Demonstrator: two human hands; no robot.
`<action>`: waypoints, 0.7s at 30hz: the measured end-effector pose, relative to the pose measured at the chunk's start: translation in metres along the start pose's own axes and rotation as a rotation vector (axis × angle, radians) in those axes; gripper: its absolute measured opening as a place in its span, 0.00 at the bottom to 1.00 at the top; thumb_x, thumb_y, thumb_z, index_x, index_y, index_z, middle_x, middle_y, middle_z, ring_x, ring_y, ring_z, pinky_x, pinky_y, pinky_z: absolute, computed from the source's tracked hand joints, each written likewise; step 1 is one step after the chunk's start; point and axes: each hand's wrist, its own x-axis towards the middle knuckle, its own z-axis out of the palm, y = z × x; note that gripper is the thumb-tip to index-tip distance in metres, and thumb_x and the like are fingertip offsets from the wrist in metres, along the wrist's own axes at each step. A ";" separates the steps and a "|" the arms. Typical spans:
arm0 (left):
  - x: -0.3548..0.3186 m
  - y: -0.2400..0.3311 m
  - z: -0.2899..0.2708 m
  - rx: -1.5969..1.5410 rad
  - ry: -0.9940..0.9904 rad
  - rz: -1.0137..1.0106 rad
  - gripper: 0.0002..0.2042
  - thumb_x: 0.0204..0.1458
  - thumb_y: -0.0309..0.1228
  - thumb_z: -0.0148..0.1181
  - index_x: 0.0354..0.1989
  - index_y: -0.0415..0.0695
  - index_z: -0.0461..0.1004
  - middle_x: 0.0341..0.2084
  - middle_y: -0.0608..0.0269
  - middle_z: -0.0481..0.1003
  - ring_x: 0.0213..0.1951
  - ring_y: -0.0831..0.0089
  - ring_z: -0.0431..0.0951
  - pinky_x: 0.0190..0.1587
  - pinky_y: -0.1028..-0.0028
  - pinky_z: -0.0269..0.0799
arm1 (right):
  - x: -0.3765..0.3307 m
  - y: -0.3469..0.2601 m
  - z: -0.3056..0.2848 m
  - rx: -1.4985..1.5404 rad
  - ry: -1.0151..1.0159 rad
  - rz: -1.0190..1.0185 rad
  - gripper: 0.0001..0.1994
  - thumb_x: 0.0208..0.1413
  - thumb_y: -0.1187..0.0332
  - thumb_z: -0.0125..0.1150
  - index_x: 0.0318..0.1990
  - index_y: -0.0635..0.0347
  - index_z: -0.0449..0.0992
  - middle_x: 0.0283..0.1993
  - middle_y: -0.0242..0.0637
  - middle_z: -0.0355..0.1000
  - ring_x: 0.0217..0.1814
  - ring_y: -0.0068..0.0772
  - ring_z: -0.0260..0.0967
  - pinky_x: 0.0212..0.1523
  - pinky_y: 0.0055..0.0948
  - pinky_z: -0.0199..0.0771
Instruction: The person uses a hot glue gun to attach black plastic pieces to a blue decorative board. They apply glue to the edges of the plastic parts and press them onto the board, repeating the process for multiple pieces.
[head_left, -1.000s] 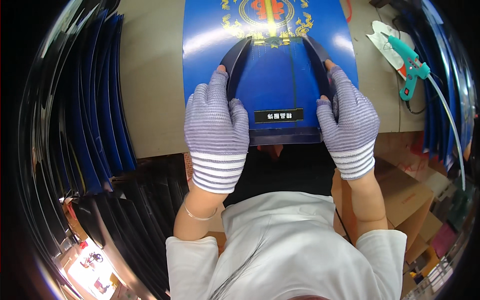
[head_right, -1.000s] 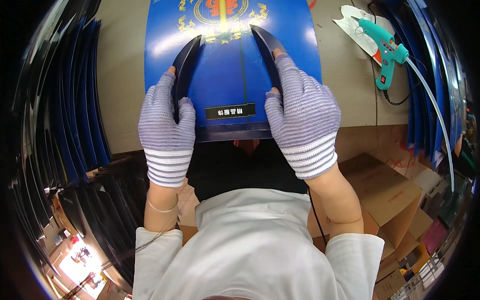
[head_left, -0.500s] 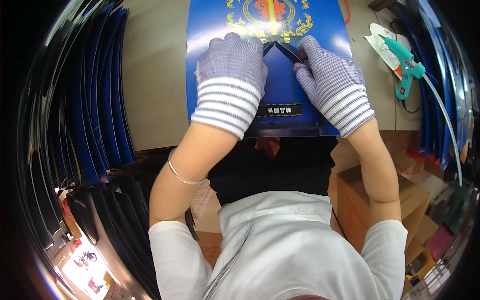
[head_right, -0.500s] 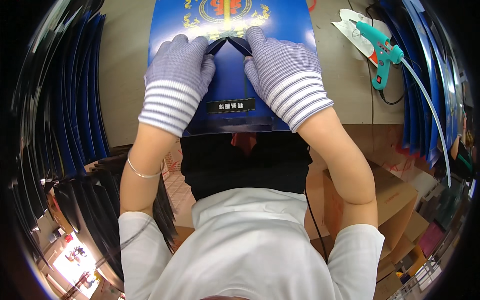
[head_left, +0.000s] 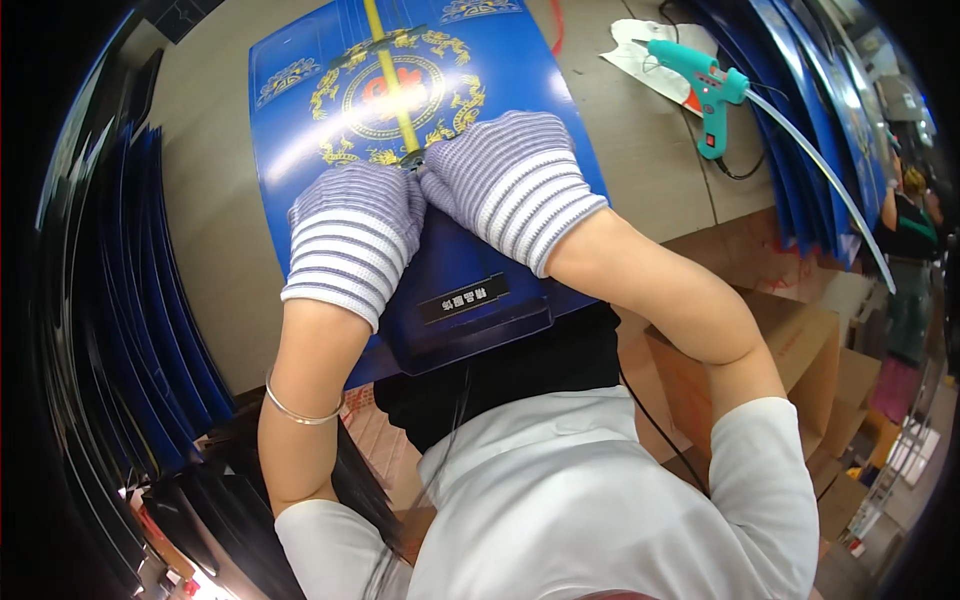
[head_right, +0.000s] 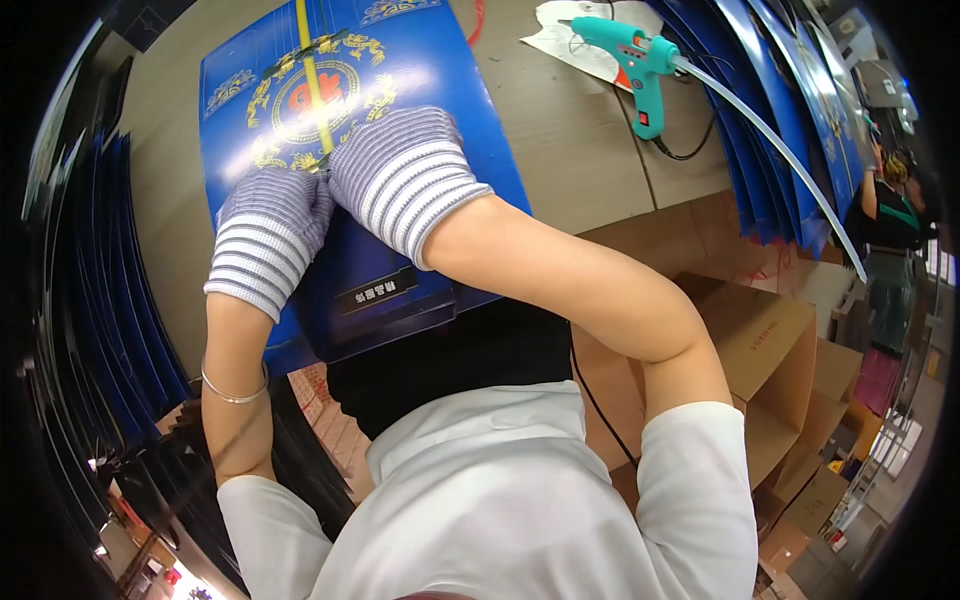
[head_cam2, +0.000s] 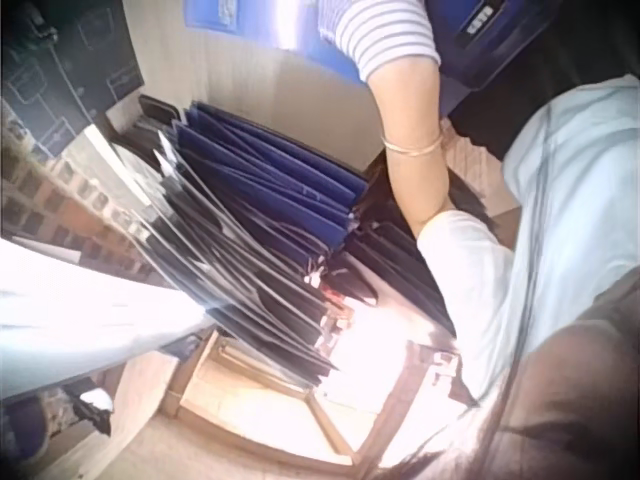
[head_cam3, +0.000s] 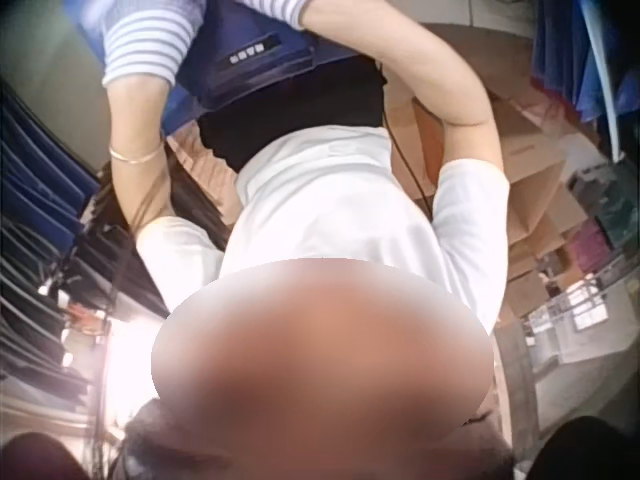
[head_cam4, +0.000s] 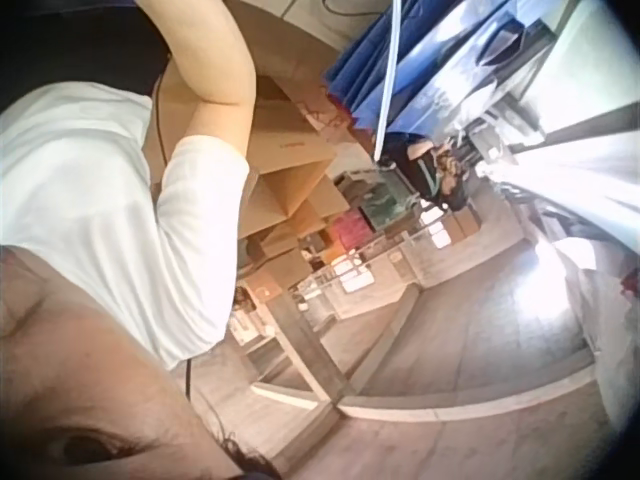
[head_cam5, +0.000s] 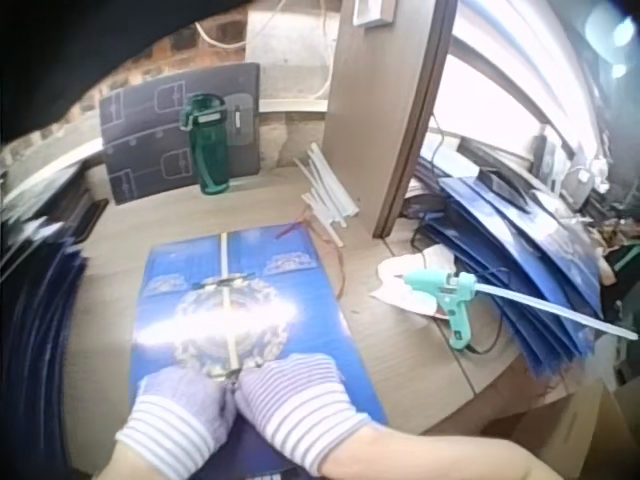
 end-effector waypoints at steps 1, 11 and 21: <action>0.000 0.004 -0.003 -0.020 -0.009 0.004 0.13 0.58 0.36 0.53 0.42 0.41 0.78 0.37 0.46 0.78 0.43 0.48 0.78 0.46 0.55 0.74 | -0.005 0.006 0.000 0.048 0.041 0.005 0.16 0.60 0.53 0.51 0.35 0.50 0.81 0.28 0.44 0.78 0.32 0.45 0.78 0.34 0.43 0.77; -0.068 -0.054 0.085 -0.745 0.785 0.140 0.12 0.57 0.32 0.59 0.44 0.36 0.76 0.42 0.51 0.75 0.46 0.56 0.76 0.52 0.65 0.70 | -0.136 0.183 -0.026 0.457 0.725 0.458 0.11 0.59 0.69 0.64 0.45 0.67 0.78 0.31 0.33 0.76 0.31 0.19 0.72 0.35 0.23 0.73; -0.066 -0.057 0.101 -0.898 0.917 0.110 0.11 0.60 0.28 0.56 0.47 0.36 0.77 0.43 0.52 0.77 0.48 0.59 0.77 0.56 0.65 0.69 | -0.050 0.235 -0.011 0.611 0.396 0.607 0.28 0.49 0.41 0.68 0.35 0.63 0.83 0.28 0.32 0.75 0.29 0.23 0.66 0.36 0.25 0.68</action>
